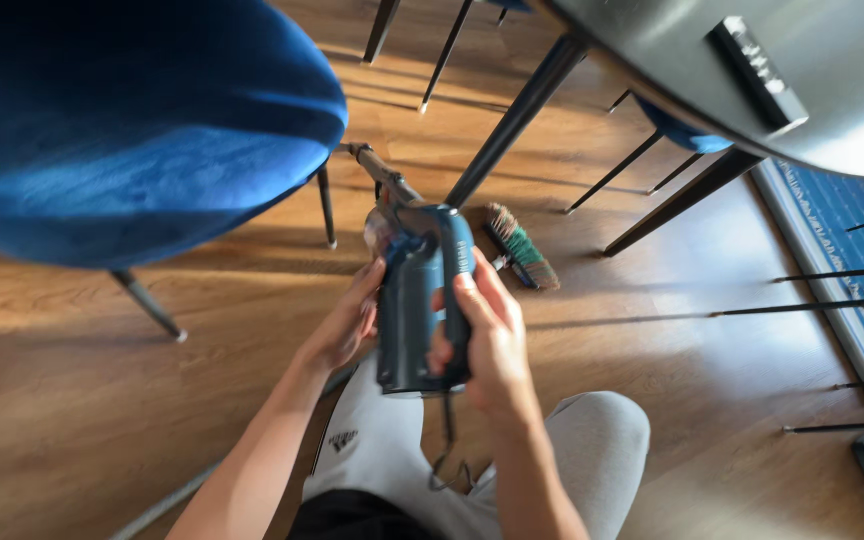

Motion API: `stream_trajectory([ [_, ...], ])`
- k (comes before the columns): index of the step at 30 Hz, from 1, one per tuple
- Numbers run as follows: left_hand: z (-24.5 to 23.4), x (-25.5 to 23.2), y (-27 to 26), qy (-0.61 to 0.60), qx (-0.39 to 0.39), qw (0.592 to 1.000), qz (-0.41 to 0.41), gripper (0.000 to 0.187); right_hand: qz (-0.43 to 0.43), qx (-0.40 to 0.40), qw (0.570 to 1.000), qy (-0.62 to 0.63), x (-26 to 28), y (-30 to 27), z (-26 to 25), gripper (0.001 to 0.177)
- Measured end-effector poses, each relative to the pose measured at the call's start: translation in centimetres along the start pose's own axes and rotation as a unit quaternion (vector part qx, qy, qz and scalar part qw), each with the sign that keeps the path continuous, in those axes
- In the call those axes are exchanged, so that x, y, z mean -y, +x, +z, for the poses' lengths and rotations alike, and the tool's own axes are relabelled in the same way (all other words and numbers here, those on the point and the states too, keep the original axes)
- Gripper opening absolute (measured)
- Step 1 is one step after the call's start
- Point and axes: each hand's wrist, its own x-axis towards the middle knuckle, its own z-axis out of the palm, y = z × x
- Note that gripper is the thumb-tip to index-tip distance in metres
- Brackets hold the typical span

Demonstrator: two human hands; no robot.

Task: The person holds a broom and a handheld vacuum cleaner, using the vacuum to clean the bristles of the broom and the area around a table leg.

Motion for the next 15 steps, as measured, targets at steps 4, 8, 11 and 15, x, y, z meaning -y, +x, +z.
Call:
stream_trajectory([
  [4, 1.2, 3.1, -0.6, -0.044, 0.022, 0.996, -0.075, 0.090, 0.020, 0.022, 0.998, -0.055, 2.6, -3.8, -3.3, 0.054],
  [8, 2.6, 6.8, 0.4, -0.134, 0.022, 0.988, -0.071, 0.077, 0.028, 0.019, 0.991, -0.127, 5.0, -6.8, -6.5, 0.060],
  [11, 3.4, 10.7, 1.2, -0.171, 0.050, 0.981, -0.079, 0.078, 0.017, -0.001, 0.989, -0.149, 5.1, -8.9, -8.4, 0.059],
  [15, 4.9, 12.7, 2.3, -0.188, 0.015, 0.981, -0.049, 0.067, 0.012, 0.007, 0.990, -0.142, 4.3, -9.9, -9.0, 0.060],
])
